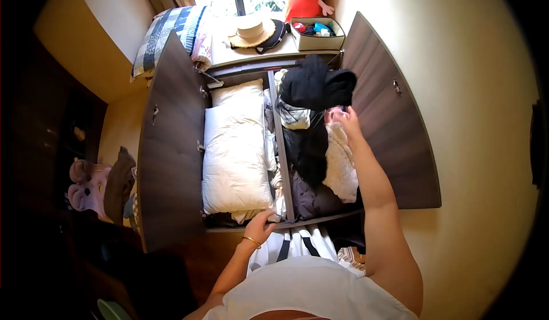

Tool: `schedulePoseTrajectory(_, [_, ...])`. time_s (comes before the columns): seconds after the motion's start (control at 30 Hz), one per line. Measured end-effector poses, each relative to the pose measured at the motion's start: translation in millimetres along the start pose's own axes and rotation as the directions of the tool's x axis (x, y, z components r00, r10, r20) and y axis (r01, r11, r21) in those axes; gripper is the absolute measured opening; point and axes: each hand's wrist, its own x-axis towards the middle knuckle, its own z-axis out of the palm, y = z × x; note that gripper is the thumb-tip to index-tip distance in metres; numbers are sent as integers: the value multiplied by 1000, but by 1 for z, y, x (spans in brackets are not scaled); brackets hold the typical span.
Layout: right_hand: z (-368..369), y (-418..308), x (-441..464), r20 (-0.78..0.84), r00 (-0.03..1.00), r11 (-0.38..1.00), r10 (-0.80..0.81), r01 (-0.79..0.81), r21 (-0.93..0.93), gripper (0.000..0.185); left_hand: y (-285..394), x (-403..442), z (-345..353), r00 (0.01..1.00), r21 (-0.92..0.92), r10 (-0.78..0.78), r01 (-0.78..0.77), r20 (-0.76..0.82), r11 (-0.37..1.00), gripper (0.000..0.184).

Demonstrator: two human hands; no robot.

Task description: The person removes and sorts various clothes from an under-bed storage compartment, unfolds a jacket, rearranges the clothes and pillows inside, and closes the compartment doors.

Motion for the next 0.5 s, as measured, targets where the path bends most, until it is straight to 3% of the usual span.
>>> schedulePoseTrajectory(0.03, [-8,1,-15,54,985,972,-165,172,-161,56,-19,-12,8,999,48,-8,6,37,999,41])
schedulePoseTrajectory(0.1, [-43,-10,-61,188,903,757,-386,426,-495,63,-55,-39,19,985,-23,-137,141,108,990,44])
schedulePoseTrajectory(0.17, [-81,-30,-105,170,900,512,-401,374,-773,68,-126,-72,46,952,-96,-253,271,170,958,42])
schedulePoseTrajectory(0.23, [-128,-52,-129,180,845,232,-503,333,-914,67,-178,-105,56,885,-47,-410,429,221,902,44])
schedulePoseTrajectory(0.3, [-173,-83,-147,155,832,47,-533,212,-976,69,-217,-125,67,763,-23,-572,606,301,795,50])
schedulePoseTrajectory(0.37, [-210,-104,-160,86,878,-86,-470,51,-995,71,-274,-139,78,554,27,-705,778,443,628,47])
schedulePoseTrajectory(0.4, [-224,-110,-167,13,908,-80,-418,-23,-997,72,-279,-155,79,477,93,-744,810,468,579,47])
schedulePoseTrajectory(0.5, [-272,-99,-167,-143,928,-78,-345,-181,-980,81,-280,-181,76,415,240,-793,798,446,553,45])
